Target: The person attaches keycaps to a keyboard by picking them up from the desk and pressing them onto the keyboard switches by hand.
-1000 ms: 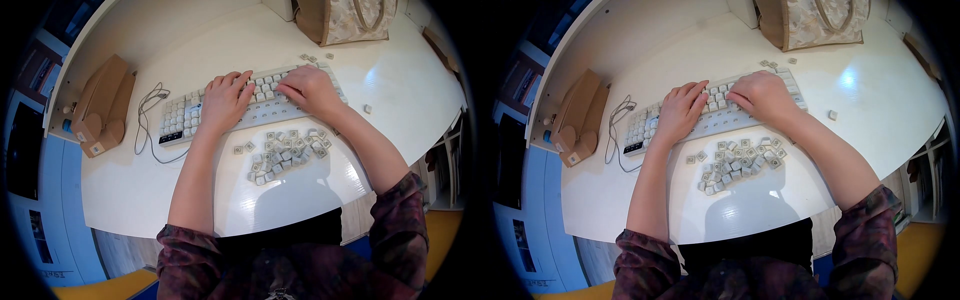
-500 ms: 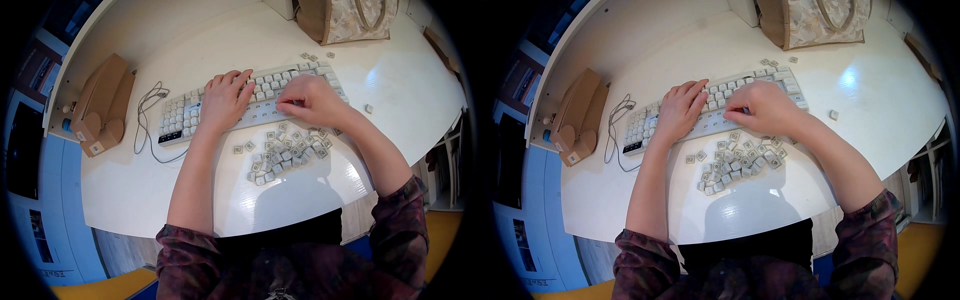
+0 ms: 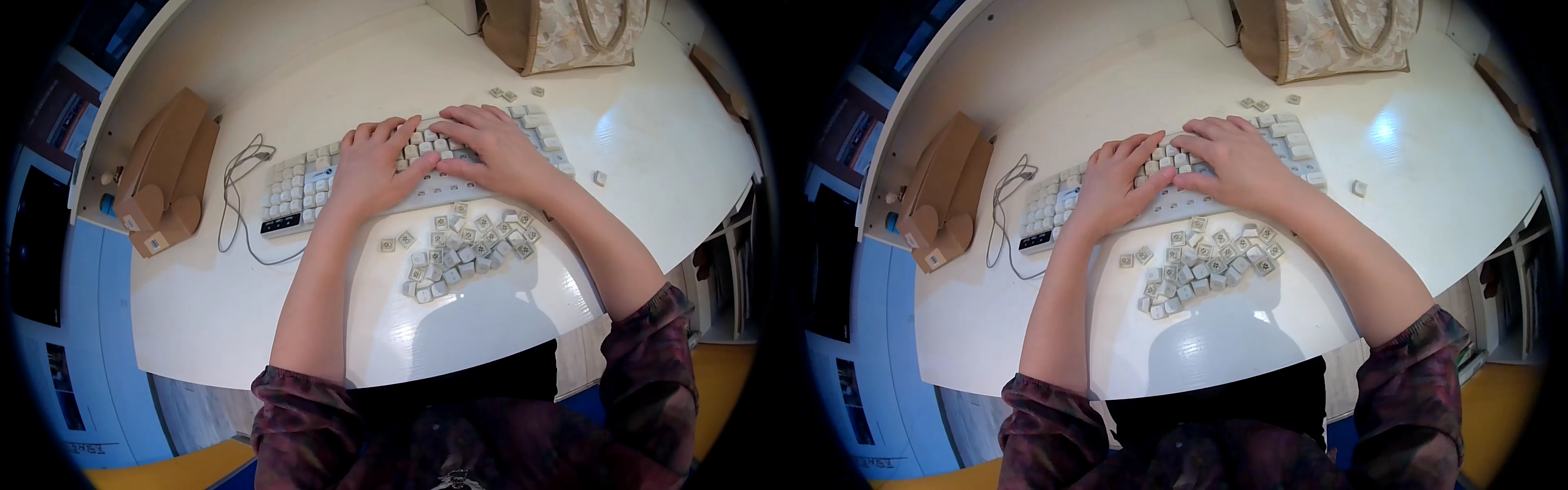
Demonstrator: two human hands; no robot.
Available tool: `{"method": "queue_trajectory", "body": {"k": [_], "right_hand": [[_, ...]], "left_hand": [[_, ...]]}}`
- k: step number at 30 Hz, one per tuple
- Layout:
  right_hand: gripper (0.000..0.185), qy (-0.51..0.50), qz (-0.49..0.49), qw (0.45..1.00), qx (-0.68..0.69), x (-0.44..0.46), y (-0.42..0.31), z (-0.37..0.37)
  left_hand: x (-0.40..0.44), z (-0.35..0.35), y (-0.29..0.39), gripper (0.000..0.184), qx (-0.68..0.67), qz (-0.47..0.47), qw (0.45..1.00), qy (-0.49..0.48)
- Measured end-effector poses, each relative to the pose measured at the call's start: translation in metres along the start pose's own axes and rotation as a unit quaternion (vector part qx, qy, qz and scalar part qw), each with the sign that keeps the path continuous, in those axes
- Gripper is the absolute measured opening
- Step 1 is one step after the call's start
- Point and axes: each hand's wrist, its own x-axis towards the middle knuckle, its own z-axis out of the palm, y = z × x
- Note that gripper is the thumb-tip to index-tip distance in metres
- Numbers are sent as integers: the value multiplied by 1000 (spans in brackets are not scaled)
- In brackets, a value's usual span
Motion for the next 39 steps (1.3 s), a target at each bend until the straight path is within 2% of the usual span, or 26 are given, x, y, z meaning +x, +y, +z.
{"method": "queue_trajectory", "body": {"k": [5, 7, 11, 14, 17, 20, 23, 26, 29, 32, 34, 39], "right_hand": [[48, -41, -9, 999, 24, 4, 12, -4], [45, -35, -15, 999, -14, 3, 10, -2], [41, -21, -35, 996, -82, 1, 6, 3], [35, -2, -34, 996, -84, -1, 1, 4], [31, -34, 6, 999, -14, 9, 9, 5], [26, 23, -9, 999, -46, 6, 5, 8], [20, 125, -112, 982, -85, 6, 4, 4], [15, 79, -130, 987, -54, 4, 0, -4], [13, 65, -109, 991, -35, 2, -2, -6], [13, 109, -104, 988, 34, 1, -3, -2], [12, 93, -131, 984, 76, -2, -13, 0], [14, 34, -204, 973, 105, -3, -34, 6]], "left_hand": [[-2, -4, 3, 73, 10, 1, 1000, -25], [-2, -4, 3, 75, 9, 0, 1000, -26], [-2, -4, 4, 74, 5, -3, 1000, -30], [-1, -3, 3, 73, 3, 0, 999, -31], [-1, -4, 4, 72, -2, 4, 999, -33], [-2, -3, 2, 72, -3, 9, 1000, -24], [-3, -3, 3, 71, -12, 12, 1000, -17], [-3, -3, 3, 68, -12, 11, 1000, -11], [-2, -1, 1, 60, -23, 9, 1000, -8], [2, 2, -5, 53, -82, -16, 996, -6], [4, 2, -8, 53, -137, -35, 990, 0], [4, 2, -7, 55, -116, -32, 993, 5]]}}
